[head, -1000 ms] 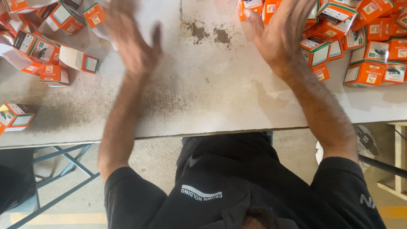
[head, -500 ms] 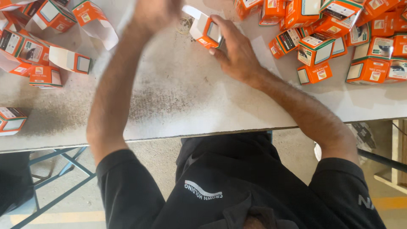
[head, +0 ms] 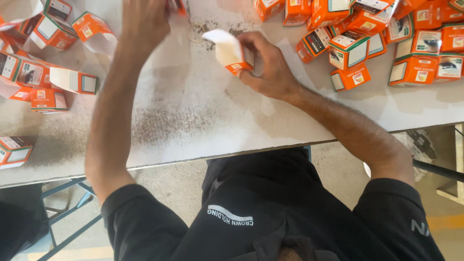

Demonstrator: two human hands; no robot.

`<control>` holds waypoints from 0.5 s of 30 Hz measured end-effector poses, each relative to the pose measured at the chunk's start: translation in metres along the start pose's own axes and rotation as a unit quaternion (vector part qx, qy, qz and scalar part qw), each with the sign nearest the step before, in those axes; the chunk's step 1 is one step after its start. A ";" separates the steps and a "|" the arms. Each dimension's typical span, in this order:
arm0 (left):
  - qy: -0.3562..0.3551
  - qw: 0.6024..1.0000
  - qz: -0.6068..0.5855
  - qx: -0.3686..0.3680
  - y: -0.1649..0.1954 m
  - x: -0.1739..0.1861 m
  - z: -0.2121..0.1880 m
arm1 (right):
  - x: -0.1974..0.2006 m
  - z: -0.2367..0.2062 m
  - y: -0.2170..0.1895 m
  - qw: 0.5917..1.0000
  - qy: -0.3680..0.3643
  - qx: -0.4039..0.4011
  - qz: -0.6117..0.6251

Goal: The person folds flat cardboard boxes into shape, pressing the flaps closed by hand and placing each finished box onto the pile of boxes on the table.

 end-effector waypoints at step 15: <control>0.151 0.966 -0.058 -0.203 0.156 -0.011 -0.065 | -0.007 -0.005 0.007 0.999 0.007 -0.026 -0.044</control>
Point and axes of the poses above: each hand's wrist, its own z-axis towards the middle knuckle, its own x-axis out of the back of the hand, y = z × x, the point moved 4 cm from there along z, towards the middle knuckle, and after that the axes turned 13 degrees about y, right-handed, at the moved point
